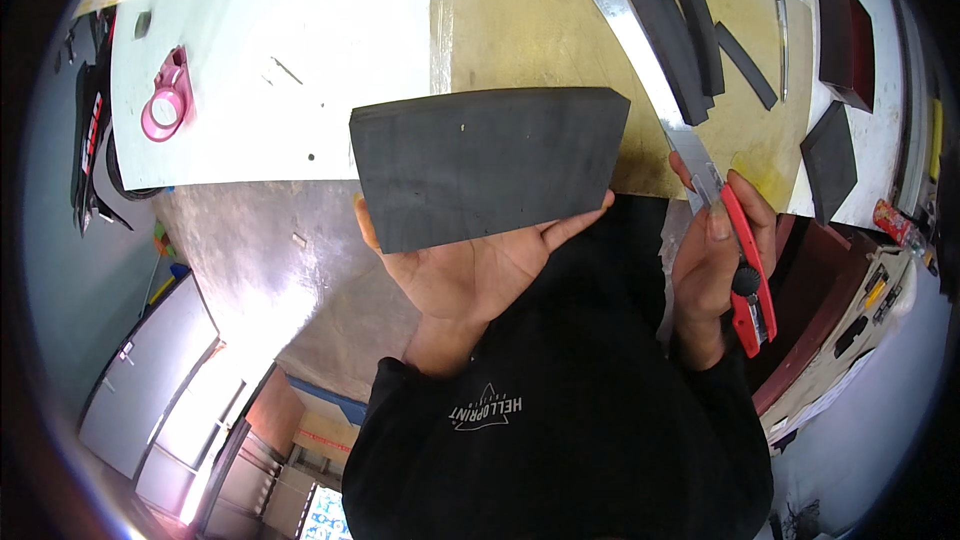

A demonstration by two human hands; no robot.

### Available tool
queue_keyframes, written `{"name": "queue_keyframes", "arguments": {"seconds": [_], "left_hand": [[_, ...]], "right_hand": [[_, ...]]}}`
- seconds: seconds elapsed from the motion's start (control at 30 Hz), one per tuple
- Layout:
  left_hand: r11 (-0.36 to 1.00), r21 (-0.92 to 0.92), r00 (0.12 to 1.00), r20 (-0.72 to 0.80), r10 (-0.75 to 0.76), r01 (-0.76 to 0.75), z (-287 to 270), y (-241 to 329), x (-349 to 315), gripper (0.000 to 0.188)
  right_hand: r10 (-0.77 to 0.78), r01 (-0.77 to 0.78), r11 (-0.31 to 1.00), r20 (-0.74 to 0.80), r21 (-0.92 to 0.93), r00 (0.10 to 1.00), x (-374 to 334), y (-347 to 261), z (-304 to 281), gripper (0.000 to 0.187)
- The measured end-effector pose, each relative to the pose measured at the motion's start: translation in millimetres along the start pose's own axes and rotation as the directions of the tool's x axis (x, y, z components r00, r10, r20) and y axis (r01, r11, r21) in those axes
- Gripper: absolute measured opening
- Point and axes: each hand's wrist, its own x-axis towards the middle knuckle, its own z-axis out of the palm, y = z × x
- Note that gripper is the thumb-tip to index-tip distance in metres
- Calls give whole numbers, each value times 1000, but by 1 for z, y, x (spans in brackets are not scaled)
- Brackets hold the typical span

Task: The person uses a red utility knife to cut a wavy pattern into a rectangular piece of black foam. They repeatedly trace the cut line to deepen it and then lift the foam to inspect the incision.

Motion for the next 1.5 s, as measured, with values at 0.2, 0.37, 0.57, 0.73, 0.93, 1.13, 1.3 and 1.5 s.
{"name": "queue_keyframes", "arguments": {"seconds": [0.2,0.37,0.57,0.73,0.93,1.13,1.3,1.5], "left_hand": [[993,-83,996,21,-86,87,-1,-1,-3,110],[989,-108,995,27,-96,99,-1,1,-3,110],[989,-113,995,54,-87,93,-3,-1,-2,109],[971,-223,992,-72,-101,82,7,-1,-2,110],[982,-136,991,-11,-131,128,-1,1,-1,111],[753,594,953,83,291,-282,-11,-6,2,121],[-635,725,856,480,191,-265,-31,18,27,130],[-574,734,851,512,115,-364,-44,38,39,129]], "right_hand": [[-27,25,994,-22,-103,999,0,8,-2,41],[-38,37,991,-5,-127,999,-2,9,-2,39],[-58,67,965,43,-253,997,-2,11,-9,37],[-108,129,948,88,-291,990,2,16,-12,35],[-48,72,967,102,-246,994,3,13,-11,34],[-28,39,978,59,-204,998,2,20,-16,35],[-66,66,967,10,-247,998,6,23,-18,39],[-46,70,938,78,-339,996,2,21,-20,38]]}}
